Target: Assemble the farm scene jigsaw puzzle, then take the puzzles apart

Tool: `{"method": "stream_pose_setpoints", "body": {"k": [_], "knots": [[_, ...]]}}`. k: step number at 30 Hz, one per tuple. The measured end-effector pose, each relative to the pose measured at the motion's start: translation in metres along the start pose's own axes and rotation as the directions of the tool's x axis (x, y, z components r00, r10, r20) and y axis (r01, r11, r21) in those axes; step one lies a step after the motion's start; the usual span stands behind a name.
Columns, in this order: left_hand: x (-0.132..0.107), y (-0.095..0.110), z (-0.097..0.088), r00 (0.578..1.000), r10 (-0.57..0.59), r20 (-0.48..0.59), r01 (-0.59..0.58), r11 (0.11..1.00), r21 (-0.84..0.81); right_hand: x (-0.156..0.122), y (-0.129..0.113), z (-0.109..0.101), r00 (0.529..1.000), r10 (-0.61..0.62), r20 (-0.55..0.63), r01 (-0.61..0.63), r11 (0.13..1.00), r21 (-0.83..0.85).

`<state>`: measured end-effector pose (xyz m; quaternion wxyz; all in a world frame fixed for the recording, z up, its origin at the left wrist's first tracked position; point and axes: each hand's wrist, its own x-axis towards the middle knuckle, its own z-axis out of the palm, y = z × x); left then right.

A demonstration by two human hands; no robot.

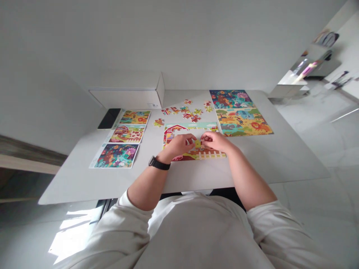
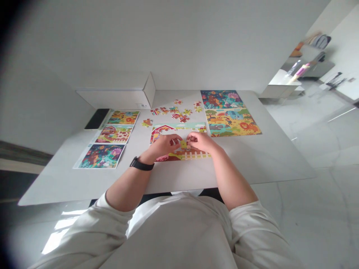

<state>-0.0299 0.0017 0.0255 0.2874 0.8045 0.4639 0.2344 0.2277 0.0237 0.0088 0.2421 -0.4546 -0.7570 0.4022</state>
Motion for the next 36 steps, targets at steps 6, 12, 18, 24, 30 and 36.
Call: {"method": "stream_pose_setpoints", "body": {"k": [6, 12, 18, 24, 30, 36], "knots": [[-0.001, 0.0, 0.001, 1.0, -0.005, 0.026, 0.002, 0.993, 0.114, 0.0, 0.002, 0.002, 1.0, 0.008, 0.015, -0.007, 0.999, -0.052], [-0.002, 0.001, 0.001, 0.999, 0.001, 0.034, -0.007, 0.987, 0.16, -0.002, -0.006, 0.002, 1.0, 0.013, 0.02, -0.01, 0.994, -0.108], [-0.001, 0.0, 0.003, 0.999, 0.024, 0.04, -0.031, 0.983, 0.181, -0.002, -0.01, 0.001, 0.998, -0.056, -0.011, 0.051, 0.967, -0.25], [-0.001, -0.002, 0.005, 0.998, 0.044, 0.034, -0.051, 0.97, 0.236, -0.002, -0.009, 0.001, 0.992, -0.122, -0.042, 0.098, 0.924, -0.369], [0.0, -0.004, 0.007, 0.997, 0.063, 0.044, -0.073, 0.951, 0.302, 0.0, -0.005, 0.005, 0.993, -0.11, -0.039, 0.083, 0.901, -0.426], [-0.001, -0.005, 0.005, 0.995, 0.102, 0.001, -0.098, 0.955, 0.281, -0.001, -0.003, 0.003, 0.988, -0.143, -0.05, 0.109, 0.904, -0.414]]}}
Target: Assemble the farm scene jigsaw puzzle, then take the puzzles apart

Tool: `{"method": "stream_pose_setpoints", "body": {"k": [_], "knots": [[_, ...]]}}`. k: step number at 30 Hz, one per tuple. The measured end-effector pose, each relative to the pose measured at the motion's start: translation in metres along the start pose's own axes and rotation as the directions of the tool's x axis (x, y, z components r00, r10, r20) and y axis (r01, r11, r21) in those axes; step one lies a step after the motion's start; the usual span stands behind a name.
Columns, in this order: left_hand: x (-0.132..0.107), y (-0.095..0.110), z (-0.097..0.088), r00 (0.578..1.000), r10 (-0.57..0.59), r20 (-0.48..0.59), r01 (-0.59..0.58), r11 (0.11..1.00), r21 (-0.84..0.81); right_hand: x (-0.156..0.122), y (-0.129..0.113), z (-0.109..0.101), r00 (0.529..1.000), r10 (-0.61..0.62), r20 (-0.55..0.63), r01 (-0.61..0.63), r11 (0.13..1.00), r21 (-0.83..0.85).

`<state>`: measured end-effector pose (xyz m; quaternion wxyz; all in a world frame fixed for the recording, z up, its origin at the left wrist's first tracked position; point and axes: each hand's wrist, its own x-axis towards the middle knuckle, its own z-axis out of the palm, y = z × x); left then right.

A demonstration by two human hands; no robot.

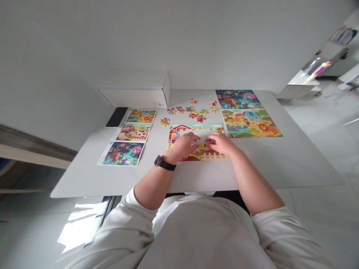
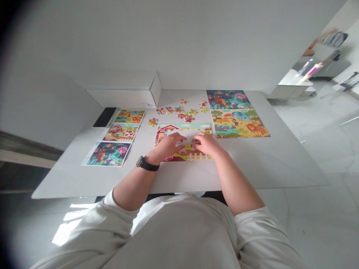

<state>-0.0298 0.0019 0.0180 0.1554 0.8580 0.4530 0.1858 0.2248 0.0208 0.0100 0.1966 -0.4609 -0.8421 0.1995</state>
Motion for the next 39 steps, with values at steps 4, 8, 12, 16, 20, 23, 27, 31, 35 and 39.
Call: {"method": "stream_pose_setpoints", "body": {"k": [4, 8, 12, 16, 20, 23, 27, 31, 35, 39], "knots": [[-0.001, 0.003, -0.002, 1.0, 0.007, -0.012, -0.008, 0.999, -0.053, -0.002, 0.003, -0.007, 0.999, 0.047, -0.019, -0.047, 0.999, 0.021], [-0.003, 0.007, -0.001, 0.999, 0.043, 0.015, -0.042, 0.997, -0.072, -0.002, 0.005, -0.007, 0.999, 0.046, 0.002, -0.046, 0.999, 0.004], [-0.003, 0.011, 0.002, 0.996, 0.073, 0.059, -0.07, 0.996, -0.057, -0.001, 0.005, -0.003, 0.999, 0.04, 0.024, -0.039, 0.999, -0.004], [-0.002, 0.013, 0.005, 0.995, 0.075, 0.073, -0.073, 0.997, -0.031, 0.0, 0.003, -0.001, 0.998, 0.062, 0.021, -0.061, 0.998, -0.019], [-0.001, 0.011, 0.007, 0.993, 0.091, 0.073, -0.089, 0.996, -0.031, 0.0, 0.001, -0.001, 0.998, 0.066, 0.02, -0.066, 0.997, -0.027], [0.0, 0.01, 0.008, 0.994, 0.083, 0.074, -0.08, 0.996, -0.032, 0.0, 0.001, -0.002, 0.996, 0.079, 0.032, -0.078, 0.996, -0.037], [0.001, 0.009, 0.011, 0.996, 0.058, 0.065, -0.056, 0.998, -0.03, 0.0, 0.001, -0.002, 0.997, 0.074, 0.03, -0.073, 0.997, -0.039], [0.003, 0.009, 0.012, 0.994, 0.075, 0.079, -0.071, 0.996, -0.056, 0.001, 0.003, -0.001, 0.998, 0.061, 0.027, -0.06, 0.997, -0.052], [0.003, 0.006, 0.004, 0.994, 0.083, 0.077, -0.077, 0.995, -0.07, 0.0, 0.004, -0.001, 0.999, 0.044, 0.005, -0.044, 0.999, -0.027], [0.0, -0.006, -0.02, 0.977, -0.13, -0.171, 0.117, 0.99, -0.084, 0.0, 0.005, -0.005, 0.997, 0.046, -0.064, -0.045, 0.999, 0.022]]}}
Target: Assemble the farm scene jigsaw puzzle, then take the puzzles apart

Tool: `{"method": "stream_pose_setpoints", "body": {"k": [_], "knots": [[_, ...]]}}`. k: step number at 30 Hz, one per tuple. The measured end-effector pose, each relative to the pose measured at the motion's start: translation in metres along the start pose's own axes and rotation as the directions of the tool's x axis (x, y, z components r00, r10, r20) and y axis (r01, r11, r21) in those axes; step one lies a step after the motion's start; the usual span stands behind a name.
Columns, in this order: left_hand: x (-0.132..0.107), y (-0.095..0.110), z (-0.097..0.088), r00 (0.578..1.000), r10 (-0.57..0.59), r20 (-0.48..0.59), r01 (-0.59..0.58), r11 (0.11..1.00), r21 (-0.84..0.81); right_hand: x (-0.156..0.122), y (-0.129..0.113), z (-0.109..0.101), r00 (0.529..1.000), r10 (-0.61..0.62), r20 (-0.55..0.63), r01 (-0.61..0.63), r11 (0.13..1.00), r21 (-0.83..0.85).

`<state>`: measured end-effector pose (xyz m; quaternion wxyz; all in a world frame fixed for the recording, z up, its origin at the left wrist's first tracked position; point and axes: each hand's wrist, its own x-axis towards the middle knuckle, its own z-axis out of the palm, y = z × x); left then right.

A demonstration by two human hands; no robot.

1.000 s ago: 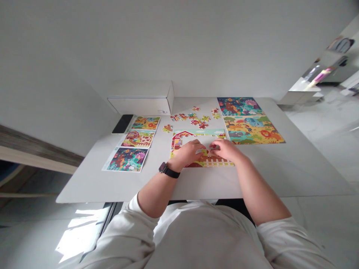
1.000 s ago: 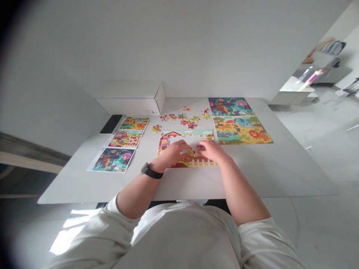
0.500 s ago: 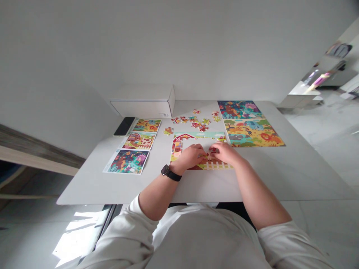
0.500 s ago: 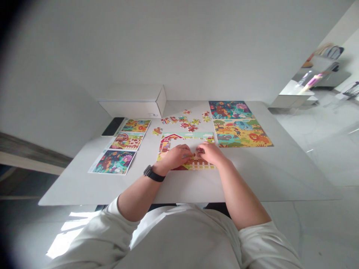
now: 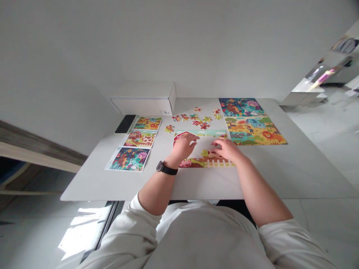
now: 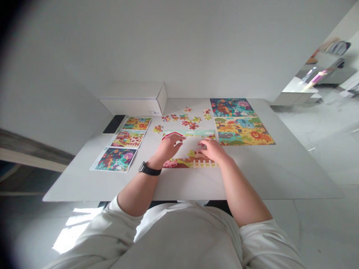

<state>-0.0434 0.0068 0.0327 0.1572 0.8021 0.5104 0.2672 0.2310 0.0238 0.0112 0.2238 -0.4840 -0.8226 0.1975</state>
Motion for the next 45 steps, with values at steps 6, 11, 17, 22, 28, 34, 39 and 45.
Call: {"method": "stream_pose_setpoints", "body": {"k": [6, 11, 17, 22, 28, 34, 39, 45], "knots": [[0.0, -0.023, -0.033, 0.948, -0.195, -0.25, 0.205, 0.979, 0.016, -0.001, -0.004, -0.001, 1.0, -0.007, -0.002, 0.007, 1.0, 0.024], [-0.001, -0.028, -0.035, 0.946, -0.195, -0.259, 0.213, 0.976, 0.044, -0.001, -0.01, 0.004, 0.995, -0.054, 0.08, 0.05, 0.998, 0.049], [-0.002, -0.025, -0.035, 0.948, -0.183, -0.259, 0.207, 0.976, 0.068, 0.0, -0.01, 0.012, 0.983, -0.07, 0.171, 0.073, 0.997, -0.01], [-0.001, -0.028, -0.033, 0.918, -0.245, -0.312, 0.269, 0.963, 0.035, 0.0, -0.009, 0.014, 0.986, -0.072, 0.147, 0.076, 0.997, -0.022], [-0.002, -0.054, -0.049, 0.757, -0.278, -0.592, 0.33, 0.944, -0.022, -0.001, -0.011, 0.012, 0.991, -0.094, 0.093, 0.09, 0.995, 0.049], [-0.018, -0.095, -0.08, 0.576, -0.337, -0.745, 0.384, 0.916, -0.117, 0.0, -0.01, 0.008, 0.994, -0.081, 0.078, 0.075, 0.994, 0.077], [-0.028, -0.112, -0.087, 0.592, -0.324, -0.738, 0.413, 0.908, -0.067, 0.0, -0.01, 0.007, 0.995, -0.074, 0.072, 0.068, 0.994, 0.087], [-0.025, -0.104, -0.079, 0.69, -0.301, -0.658, 0.377, 0.926, -0.028, 0.0, -0.01, 0.007, 0.993, -0.104, 0.057, 0.1, 0.993, 0.063]]}}
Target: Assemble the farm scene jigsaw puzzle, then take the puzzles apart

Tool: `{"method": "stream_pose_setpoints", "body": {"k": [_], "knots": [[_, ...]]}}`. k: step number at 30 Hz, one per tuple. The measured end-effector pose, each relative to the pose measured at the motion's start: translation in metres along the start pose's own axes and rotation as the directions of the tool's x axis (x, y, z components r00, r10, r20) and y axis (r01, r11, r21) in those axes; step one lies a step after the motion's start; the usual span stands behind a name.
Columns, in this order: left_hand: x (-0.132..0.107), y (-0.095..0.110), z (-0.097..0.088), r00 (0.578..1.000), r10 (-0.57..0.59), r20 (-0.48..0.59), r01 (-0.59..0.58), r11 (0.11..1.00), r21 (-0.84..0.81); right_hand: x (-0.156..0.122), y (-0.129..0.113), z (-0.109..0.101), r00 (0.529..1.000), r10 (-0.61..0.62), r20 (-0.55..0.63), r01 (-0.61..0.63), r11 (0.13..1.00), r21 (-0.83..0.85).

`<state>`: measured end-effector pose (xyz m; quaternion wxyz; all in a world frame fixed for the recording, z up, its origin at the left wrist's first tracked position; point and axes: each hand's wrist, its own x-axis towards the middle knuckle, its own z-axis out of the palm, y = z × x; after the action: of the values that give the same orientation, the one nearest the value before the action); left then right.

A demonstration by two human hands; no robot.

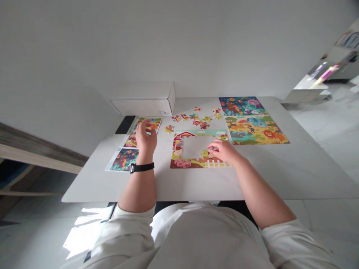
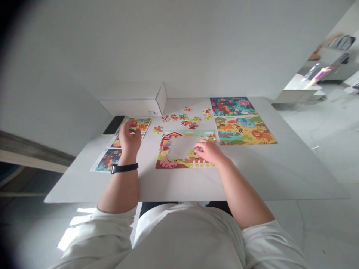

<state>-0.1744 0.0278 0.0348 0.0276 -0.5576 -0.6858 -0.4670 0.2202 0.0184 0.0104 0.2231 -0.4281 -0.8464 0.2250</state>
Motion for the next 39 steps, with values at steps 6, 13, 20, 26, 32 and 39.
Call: {"method": "stream_pose_setpoints", "body": {"k": [6, 13, 20, 26, 32, 39], "knots": [[-0.001, 0.003, 0.001, 0.997, -0.022, 0.071, 0.021, 1.0, 0.018, -0.001, -0.001, 0.001, 1.0, 0.022, 0.0, -0.022, 1.0, 0.005], [-0.006, 0.004, 0.008, 0.962, -0.017, 0.271, -0.016, 0.993, 0.118, -0.002, -0.001, 0.003, 0.999, 0.025, 0.022, -0.024, 0.999, -0.024], [0.012, -0.009, 0.037, 0.911, -0.025, 0.411, -0.083, 0.966, 0.243, -0.001, -0.003, 0.004, 0.999, 0.025, 0.027, -0.025, 0.999, -0.027], [0.042, -0.026, 0.053, 0.843, -0.046, 0.536, -0.153, 0.935, 0.32, 0.0, -0.001, 0.0, 1.0, 0.02, 0.018, -0.02, 1.0, -0.007], [0.075, -0.035, 0.063, 0.692, -0.078, 0.718, -0.206, 0.931, 0.3, 0.001, 0.0, 0.0, 1.0, 0.006, 0.003, -0.006, 1.0, -0.021], [0.097, -0.033, 0.065, 0.583, -0.086, 0.808, -0.234, 0.934, 0.268, 0.001, 0.0, 0.002, 1.0, 0.01, 0.011, -0.009, 0.999, -0.041]]}}
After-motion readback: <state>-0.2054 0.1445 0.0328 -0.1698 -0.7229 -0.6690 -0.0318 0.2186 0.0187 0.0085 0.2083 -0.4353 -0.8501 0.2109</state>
